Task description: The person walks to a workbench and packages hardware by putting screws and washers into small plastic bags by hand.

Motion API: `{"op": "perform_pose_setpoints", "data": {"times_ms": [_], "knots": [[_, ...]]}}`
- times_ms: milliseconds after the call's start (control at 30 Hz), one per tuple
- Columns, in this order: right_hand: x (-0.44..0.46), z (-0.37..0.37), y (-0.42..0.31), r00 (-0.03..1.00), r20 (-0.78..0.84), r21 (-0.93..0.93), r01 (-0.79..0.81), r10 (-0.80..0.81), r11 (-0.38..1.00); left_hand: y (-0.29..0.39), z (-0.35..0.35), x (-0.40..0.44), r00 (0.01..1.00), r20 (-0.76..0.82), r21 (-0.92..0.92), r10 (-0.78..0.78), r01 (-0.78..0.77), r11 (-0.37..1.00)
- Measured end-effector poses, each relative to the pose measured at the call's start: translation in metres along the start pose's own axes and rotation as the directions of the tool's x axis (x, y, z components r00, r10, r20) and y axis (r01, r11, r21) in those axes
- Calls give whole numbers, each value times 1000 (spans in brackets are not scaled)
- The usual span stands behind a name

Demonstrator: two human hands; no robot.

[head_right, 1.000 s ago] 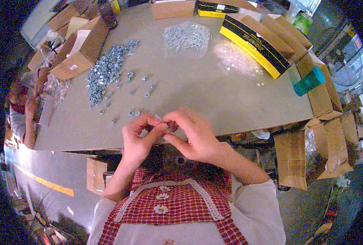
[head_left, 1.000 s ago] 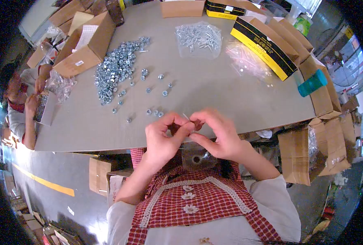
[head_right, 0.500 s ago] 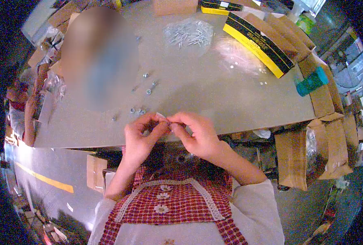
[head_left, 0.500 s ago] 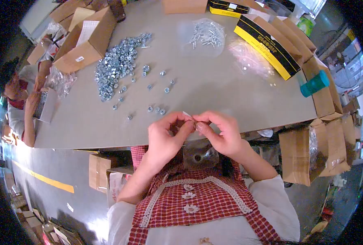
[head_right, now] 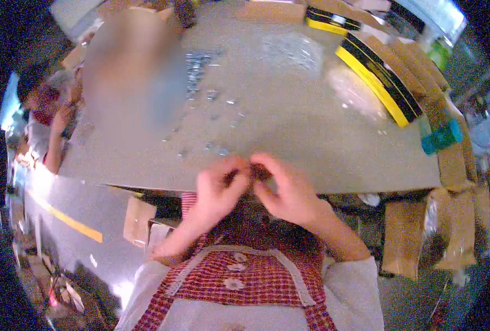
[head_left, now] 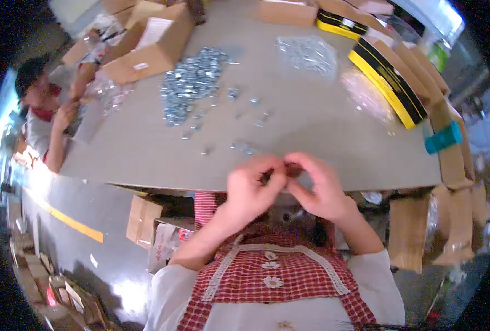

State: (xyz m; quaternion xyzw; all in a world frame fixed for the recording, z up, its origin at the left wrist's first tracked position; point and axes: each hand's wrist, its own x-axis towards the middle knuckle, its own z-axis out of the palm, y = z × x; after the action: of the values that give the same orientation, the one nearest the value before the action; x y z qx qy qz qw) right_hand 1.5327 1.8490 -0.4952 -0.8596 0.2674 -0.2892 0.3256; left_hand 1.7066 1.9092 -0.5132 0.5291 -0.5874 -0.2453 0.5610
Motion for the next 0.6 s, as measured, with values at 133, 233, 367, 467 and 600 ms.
{"op": "perform_pose_setpoints", "data": {"times_ms": [133, 233, 367, 467, 600], "knots": [[5, -8, -17, 996, 46, 16, -83, 82, 996, 2, -4, -5, 995, 67, 195, -76, 61, 979], [3, -10, -6, 976, 107, 39, -196, 191, 980, -4, -7, -6, 997, 72, 164, -11, -1, 986], [5, -1, -8, 988, -91, -270, 94, -123, 958, -10, -1, -11, 986, -62, 234, 154, -136, 963], [9, 6, -20, 978, -182, -471, 7, -104, 882, 5, -4, -10, 987, -73, 381, 140, -102, 919], [17, 1, -28, 926, -65, -464, 301, -371, 833, 19, -24, -8, 996, -12, 370, -86, 84, 925]]}}
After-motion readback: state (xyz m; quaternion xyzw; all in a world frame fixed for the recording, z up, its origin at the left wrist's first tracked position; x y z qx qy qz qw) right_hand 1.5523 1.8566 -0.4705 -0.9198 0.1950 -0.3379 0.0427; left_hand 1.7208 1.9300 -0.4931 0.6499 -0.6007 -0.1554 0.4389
